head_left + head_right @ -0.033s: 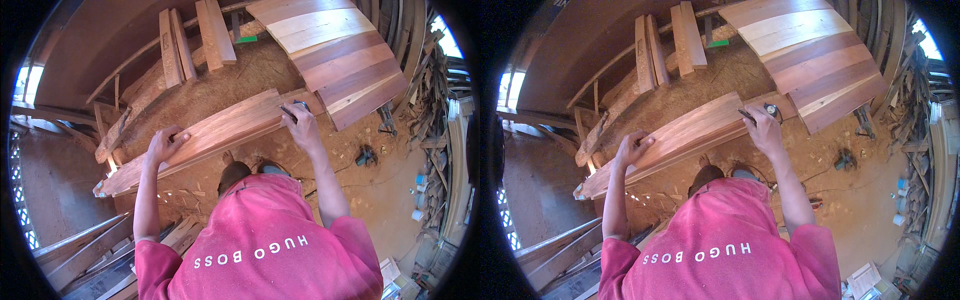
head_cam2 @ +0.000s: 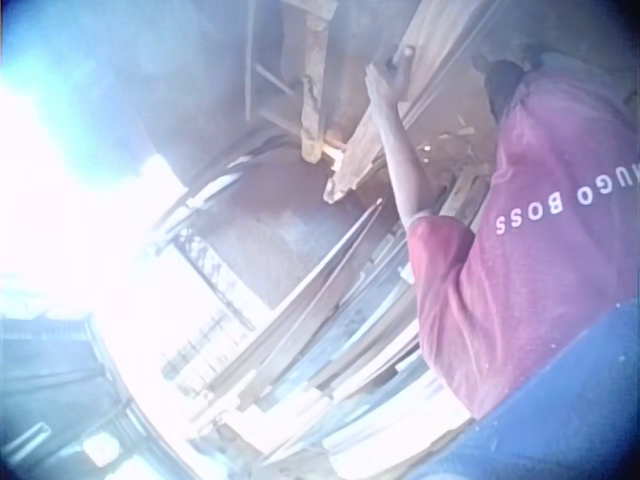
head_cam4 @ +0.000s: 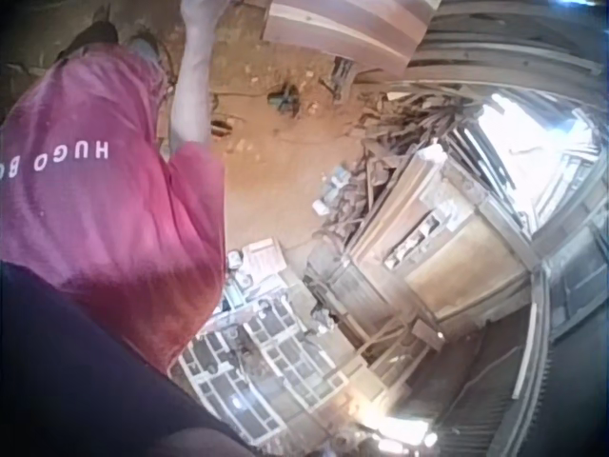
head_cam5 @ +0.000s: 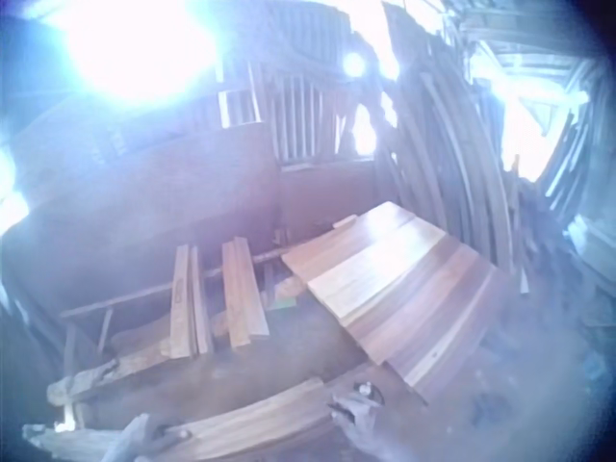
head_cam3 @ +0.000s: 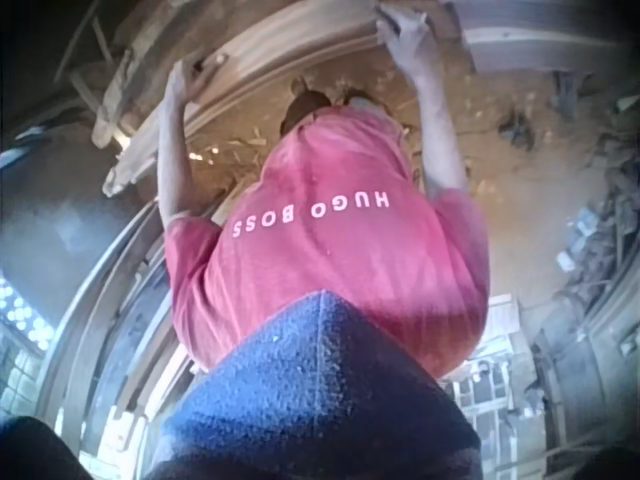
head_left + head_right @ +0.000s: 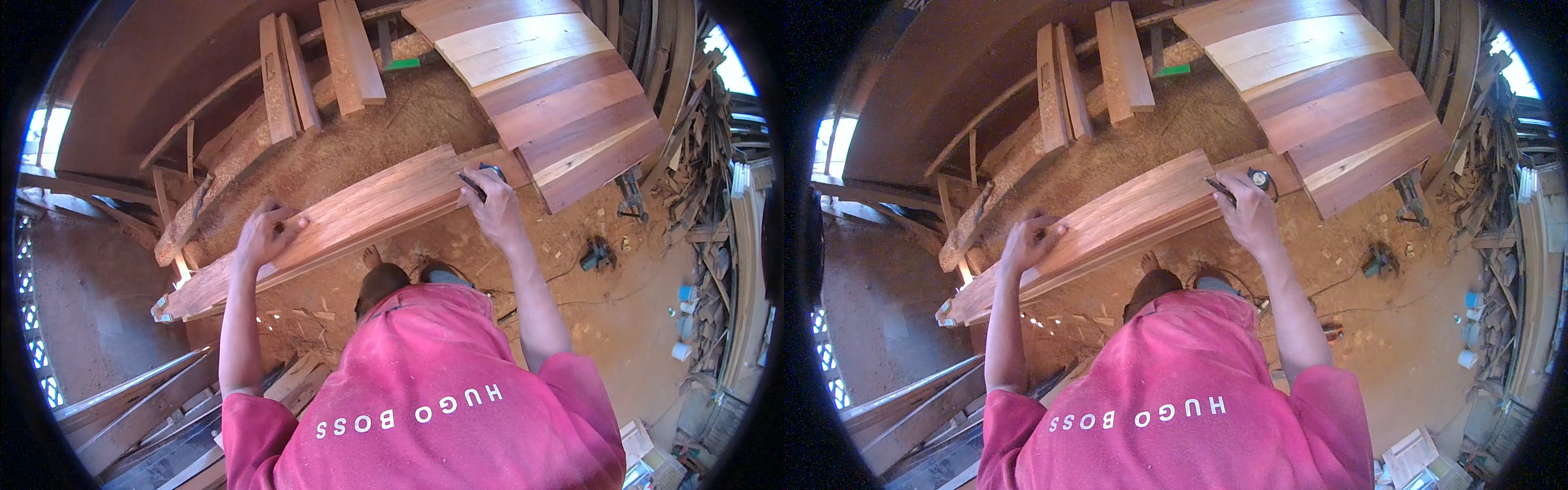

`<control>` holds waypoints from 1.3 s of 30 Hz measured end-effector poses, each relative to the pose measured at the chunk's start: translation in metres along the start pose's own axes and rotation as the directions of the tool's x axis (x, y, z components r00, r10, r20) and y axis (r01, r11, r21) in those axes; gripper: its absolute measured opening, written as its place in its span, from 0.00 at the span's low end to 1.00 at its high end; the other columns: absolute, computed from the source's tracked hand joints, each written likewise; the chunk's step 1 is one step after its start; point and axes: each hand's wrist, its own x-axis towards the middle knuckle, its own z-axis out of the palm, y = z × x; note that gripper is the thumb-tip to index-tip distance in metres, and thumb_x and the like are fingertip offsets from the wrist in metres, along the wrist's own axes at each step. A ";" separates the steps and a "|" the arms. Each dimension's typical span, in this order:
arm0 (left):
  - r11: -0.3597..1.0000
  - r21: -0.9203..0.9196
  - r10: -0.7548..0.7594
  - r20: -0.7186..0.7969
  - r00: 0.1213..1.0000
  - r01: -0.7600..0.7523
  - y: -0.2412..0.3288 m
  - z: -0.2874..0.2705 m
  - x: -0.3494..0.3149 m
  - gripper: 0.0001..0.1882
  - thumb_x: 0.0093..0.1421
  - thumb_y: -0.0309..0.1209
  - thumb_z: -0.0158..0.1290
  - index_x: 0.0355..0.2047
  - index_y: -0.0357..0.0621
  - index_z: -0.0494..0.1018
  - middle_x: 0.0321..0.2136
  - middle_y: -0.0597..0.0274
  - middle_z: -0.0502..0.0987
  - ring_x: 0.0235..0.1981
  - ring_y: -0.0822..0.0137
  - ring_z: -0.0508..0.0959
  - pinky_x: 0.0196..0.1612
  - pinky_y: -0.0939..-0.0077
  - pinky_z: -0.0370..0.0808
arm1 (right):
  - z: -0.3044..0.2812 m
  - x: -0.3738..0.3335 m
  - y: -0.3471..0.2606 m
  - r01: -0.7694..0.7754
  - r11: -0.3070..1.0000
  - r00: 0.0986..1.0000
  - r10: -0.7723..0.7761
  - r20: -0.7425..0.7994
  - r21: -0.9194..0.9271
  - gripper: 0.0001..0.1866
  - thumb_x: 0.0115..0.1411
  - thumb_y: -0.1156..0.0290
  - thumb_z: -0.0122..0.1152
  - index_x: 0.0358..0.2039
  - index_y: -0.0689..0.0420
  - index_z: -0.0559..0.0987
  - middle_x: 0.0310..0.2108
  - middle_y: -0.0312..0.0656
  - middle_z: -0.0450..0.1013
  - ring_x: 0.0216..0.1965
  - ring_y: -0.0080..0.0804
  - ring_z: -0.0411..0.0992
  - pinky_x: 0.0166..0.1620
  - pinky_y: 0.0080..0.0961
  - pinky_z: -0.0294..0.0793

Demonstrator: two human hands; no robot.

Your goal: The person measures multiple wood planks using a tape measure and marks them with a pencil. They handle various pieces of wood, using a square to ensure straight lines and placing the marked boards back on the work surface.

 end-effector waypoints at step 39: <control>0.977 0.211 0.039 0.020 0.999 -0.042 -0.033 -0.001 -0.050 0.46 0.35 0.36 0.71 0.58 0.40 0.68 0.46 0.49 0.76 0.49 0.46 0.75 0.54 0.57 0.72 | 0.019 -0.014 0.034 -0.023 0.999 0.999 0.024 -0.022 0.027 0.10 0.57 0.72 0.68 0.35 0.66 0.83 0.33 0.54 0.80 0.36 0.48 0.80 0.38 0.33 0.77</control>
